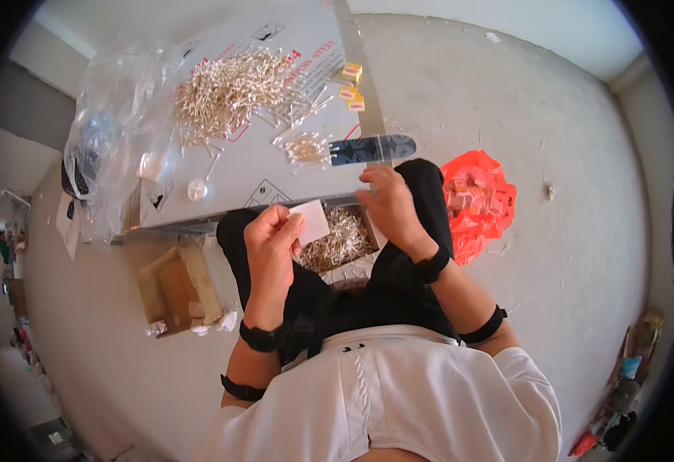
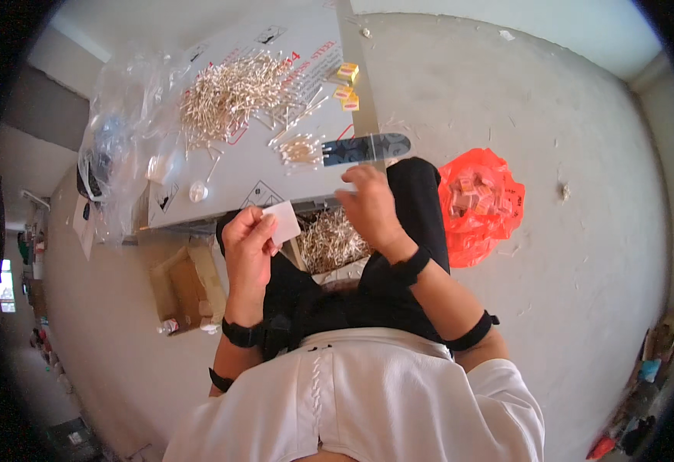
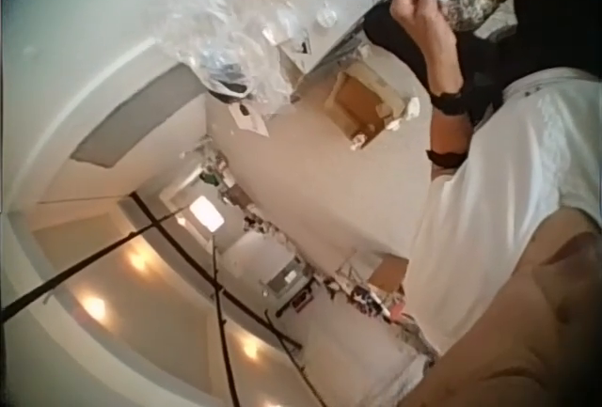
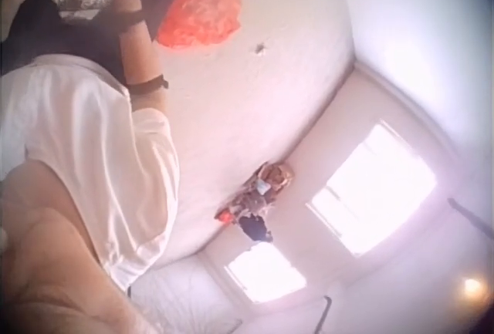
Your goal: The person is counting and packaging cotton swabs into small plastic bags, adding labels to the bags.
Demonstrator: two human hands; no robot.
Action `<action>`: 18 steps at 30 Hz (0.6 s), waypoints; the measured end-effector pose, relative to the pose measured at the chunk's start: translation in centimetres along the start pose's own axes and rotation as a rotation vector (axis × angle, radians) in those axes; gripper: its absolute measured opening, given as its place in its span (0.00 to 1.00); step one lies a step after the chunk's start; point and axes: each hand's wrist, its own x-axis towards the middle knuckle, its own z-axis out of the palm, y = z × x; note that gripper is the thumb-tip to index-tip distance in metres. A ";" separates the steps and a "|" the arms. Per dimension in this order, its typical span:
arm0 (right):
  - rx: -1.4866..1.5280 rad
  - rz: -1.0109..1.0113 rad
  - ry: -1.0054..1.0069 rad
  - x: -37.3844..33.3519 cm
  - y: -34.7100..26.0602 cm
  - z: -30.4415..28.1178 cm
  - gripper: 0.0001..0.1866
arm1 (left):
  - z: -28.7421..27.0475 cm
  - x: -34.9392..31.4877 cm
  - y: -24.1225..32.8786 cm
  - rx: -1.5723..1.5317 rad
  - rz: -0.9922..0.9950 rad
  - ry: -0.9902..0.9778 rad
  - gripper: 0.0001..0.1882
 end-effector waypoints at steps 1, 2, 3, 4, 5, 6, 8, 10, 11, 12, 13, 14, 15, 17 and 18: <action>0.313 0.410 -0.052 0.4 0.2 -0.4 0.13 | -0.8 0.1 -0.3 0.170 0.065 0.007 0.09; 0.623 0.828 -0.115 1.1 -0.6 -1.0 0.17 | -1.3 0.1 -0.4 0.475 0.220 0.002 0.08; 0.717 0.953 -0.262 1.9 -1.4 -1.7 0.22 | -1.1 0.4 -0.7 0.600 0.394 -0.011 0.07; 0.841 1.050 -0.404 2.0 -1.9 -1.6 0.26 | -0.6 0.8 -1.0 0.723 0.565 -0.042 0.06; 0.904 1.101 -0.506 2.5 -2.6 -1.4 0.23 | -0.5 1.0 -1.4 0.797 0.692 -0.071 0.07; 0.966 1.152 -0.609 2.9 -3.0 -1.2 0.21 | -0.4 1.2 -1.4 0.909 0.836 -0.102 0.07; 1.086 1.164 -0.559 2.4 -1.9 0.0 0.18 | 0.3 1.7 -1.7 0.982 0.859 -0.118 0.07; 1.207 1.173 -0.511 2.3 -0.2 1.0 0.15 | 0.0 3.1 -2.0 1.072 0.947 -0.177 0.07; 1.134 1.174 -0.477 2.4 0.5 1.4 0.13 | -0.2 3.9 -2.1 1.168 1.038 -0.234 0.07; 1.060 1.174 -0.444 2.5 1.3 1.8 0.10 | -0.1 4.5 -2.2 1.161 1.034 -0.234 0.07; 1.057 1.179 -0.444 2.8 2.8 2.3 0.10 | -0.1 5.1 -2.2 1.217 0.991 -0.249 0.08; 0.786 0.951 -0.437 3.4 4.5 2.3 0.10 | 0.0 5.6 -2.3 1.269 0.948 -0.265 0.09; 0.517 0.720 -0.425 4.2 6.2 2.3 0.11 | -0.3 6.1 -2.6 1.263 0.944 -0.267 0.09; 0.102 0.566 -0.300 6.7 9.5 2.1 0.10 | -1.3 6.9 -3.5 1.288 0.792 -0.330 0.11; 0.056 0.694 -0.228 7.6 11.9 2.2 0.09 | -1.6 7.4 -4.0 1.278 0.790 -0.335 0.11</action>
